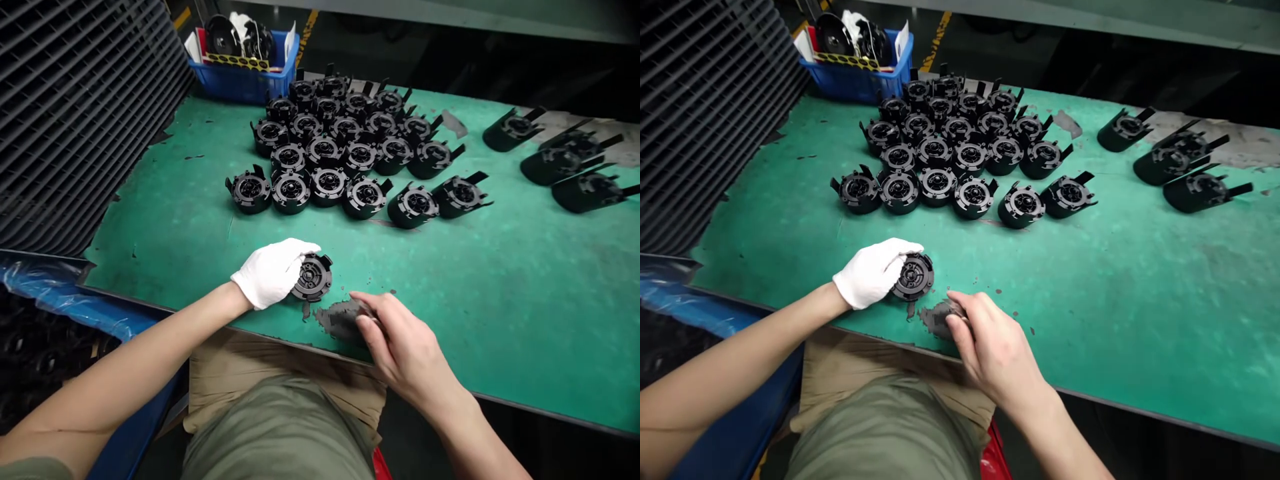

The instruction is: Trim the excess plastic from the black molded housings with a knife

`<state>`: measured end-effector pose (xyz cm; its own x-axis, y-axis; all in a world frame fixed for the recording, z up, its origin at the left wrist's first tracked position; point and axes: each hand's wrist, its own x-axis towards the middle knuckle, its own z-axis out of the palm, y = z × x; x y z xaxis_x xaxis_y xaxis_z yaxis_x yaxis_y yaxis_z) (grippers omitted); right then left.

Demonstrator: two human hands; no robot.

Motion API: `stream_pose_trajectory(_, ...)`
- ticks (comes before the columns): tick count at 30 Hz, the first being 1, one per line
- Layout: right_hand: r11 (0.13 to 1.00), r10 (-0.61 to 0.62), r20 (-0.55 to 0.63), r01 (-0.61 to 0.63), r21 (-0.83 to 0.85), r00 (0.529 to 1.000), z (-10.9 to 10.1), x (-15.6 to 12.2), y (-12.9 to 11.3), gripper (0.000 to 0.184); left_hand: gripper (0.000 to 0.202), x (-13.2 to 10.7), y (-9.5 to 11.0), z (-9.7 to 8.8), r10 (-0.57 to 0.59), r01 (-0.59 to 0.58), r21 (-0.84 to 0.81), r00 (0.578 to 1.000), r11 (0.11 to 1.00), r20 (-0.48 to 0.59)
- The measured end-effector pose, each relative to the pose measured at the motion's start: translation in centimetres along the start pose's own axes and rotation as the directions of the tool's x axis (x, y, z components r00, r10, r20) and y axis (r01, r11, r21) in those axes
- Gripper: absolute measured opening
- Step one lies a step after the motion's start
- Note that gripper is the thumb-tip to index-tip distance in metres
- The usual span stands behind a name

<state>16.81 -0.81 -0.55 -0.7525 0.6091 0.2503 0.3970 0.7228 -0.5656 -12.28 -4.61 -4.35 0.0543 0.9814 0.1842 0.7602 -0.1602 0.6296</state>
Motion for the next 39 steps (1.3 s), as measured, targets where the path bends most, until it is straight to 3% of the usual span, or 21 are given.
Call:
stream_pose_trajectory(3,0.997,0.036,0.083,-0.031,-0.068,0.996,0.2,-0.3,-0.2,0.033,0.045,-1.0,0.9,-0.2,-0.044,0.044,-0.011,0.999,0.999,-0.019)
stream_pose_trajectory(6,0.987,0.018,0.084,-0.004,-0.162,0.996,1.0,-0.1,-0.4,0.036,0.049,-1.7,1.1,-1.0,-0.064,0.066,-0.047,0.997,0.997,0.052)
stream_pose_trajectory(10,0.913,-0.027,0.07,0.053,-0.404,0.997,2.1,0.7,-0.5,0.034,0.105,-2.5,0.7,-1.4,-0.096,0.103,-0.048,0.987,0.994,0.132)
stream_pose_trajectory(13,0.879,-0.02,0.064,0.048,-0.475,0.998,2.1,1.4,-0.8,0.034,0.125,-2.7,0.6,-0.9,-0.1,0.101,-0.002,0.99,0.995,0.097)
stream_pose_trajectory(17,0.943,-0.026,0.118,0.064,-0.326,0.993,0.4,1.8,-0.4,0.034,0.118,-1.9,0.8,-0.4,-0.044,0.044,0.001,0.997,0.999,0.062)
stream_pose_trajectory(22,0.982,-0.04,0.16,0.068,-0.173,0.986,-1.8,1.5,2.6,0.024,0.127,0.0,1.4,-0.2,-0.035,0.036,-0.013,0.995,0.999,0.089)
stream_pose_trajectory(25,0.961,-0.144,0.187,0.183,-0.207,0.972,-2.2,1.4,3.9,0.021,0.11,0.6,1.9,0.3,0.057,-0.055,-0.021,0.99,0.998,0.132)
stream_pose_trajectory(28,0.873,-0.255,0.223,0.323,-0.366,0.941,-2.3,1.5,4.1,0.022,0.102,0.5,2.0,1.1,0.166,-0.163,-0.03,0.978,0.986,0.128)
stream_pose_trajectory(30,0.833,-0.248,0.249,0.337,-0.438,0.936,-2.4,1.6,3.9,0.025,0.111,0.2,1.9,1.5,0.191,-0.191,-0.008,0.975,0.982,0.115)
stream_pose_trajectory(33,0.852,-0.196,0.269,0.3,-0.429,0.943,-2.6,1.8,3.6,0.031,0.122,-0.1,1.6,2.0,0.197,-0.201,0.028,0.975,0.979,0.107)
stream_pose_trajectory(39,0.875,-0.249,0.281,0.34,-0.346,0.927,-2.8,2.4,3.5,0.029,0.119,0.1,1.5,2.1,0.191,-0.199,0.057,0.975,0.978,0.113)
